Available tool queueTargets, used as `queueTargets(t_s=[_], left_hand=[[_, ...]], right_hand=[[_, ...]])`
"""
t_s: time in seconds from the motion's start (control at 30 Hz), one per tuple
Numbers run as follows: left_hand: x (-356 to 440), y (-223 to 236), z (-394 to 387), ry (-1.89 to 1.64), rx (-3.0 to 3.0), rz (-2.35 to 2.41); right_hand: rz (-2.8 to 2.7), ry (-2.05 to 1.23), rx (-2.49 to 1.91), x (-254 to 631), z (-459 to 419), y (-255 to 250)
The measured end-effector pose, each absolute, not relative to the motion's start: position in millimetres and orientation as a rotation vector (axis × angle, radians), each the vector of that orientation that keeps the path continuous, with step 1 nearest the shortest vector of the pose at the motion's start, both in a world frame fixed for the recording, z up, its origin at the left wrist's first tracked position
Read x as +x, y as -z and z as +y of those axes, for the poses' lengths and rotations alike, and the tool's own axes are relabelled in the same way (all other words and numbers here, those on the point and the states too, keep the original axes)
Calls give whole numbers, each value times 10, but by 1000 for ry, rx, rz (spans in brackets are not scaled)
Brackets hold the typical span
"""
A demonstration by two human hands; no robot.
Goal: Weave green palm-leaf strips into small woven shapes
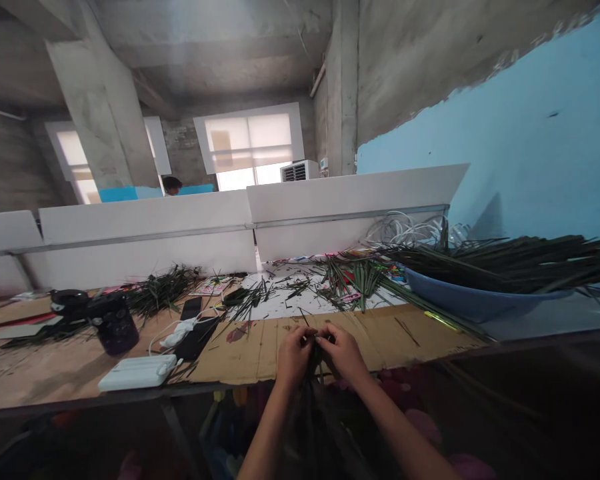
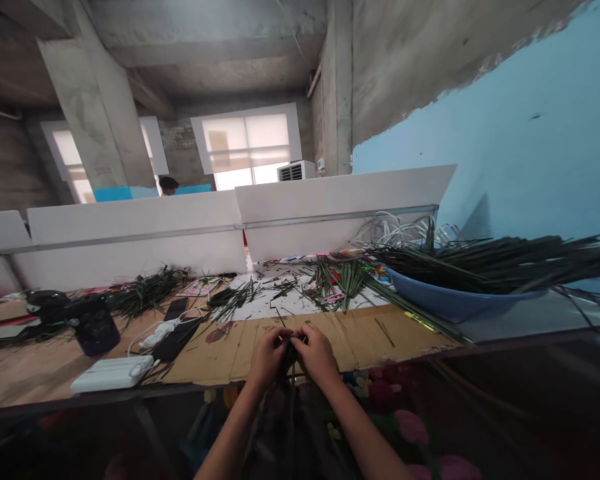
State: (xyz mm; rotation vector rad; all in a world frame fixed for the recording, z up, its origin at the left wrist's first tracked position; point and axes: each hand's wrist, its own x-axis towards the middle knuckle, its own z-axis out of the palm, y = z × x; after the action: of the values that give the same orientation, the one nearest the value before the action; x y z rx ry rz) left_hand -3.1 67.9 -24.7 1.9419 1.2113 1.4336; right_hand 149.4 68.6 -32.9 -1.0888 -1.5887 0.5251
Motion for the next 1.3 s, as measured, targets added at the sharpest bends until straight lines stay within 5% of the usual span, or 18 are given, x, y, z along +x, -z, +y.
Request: queueTargets(t_s=[1.3], left_hand=[[-93, 211, 788, -1293, 1740, 1029]], right_hand=[[-1522, -709, -1043, 1515, 769, 350]])
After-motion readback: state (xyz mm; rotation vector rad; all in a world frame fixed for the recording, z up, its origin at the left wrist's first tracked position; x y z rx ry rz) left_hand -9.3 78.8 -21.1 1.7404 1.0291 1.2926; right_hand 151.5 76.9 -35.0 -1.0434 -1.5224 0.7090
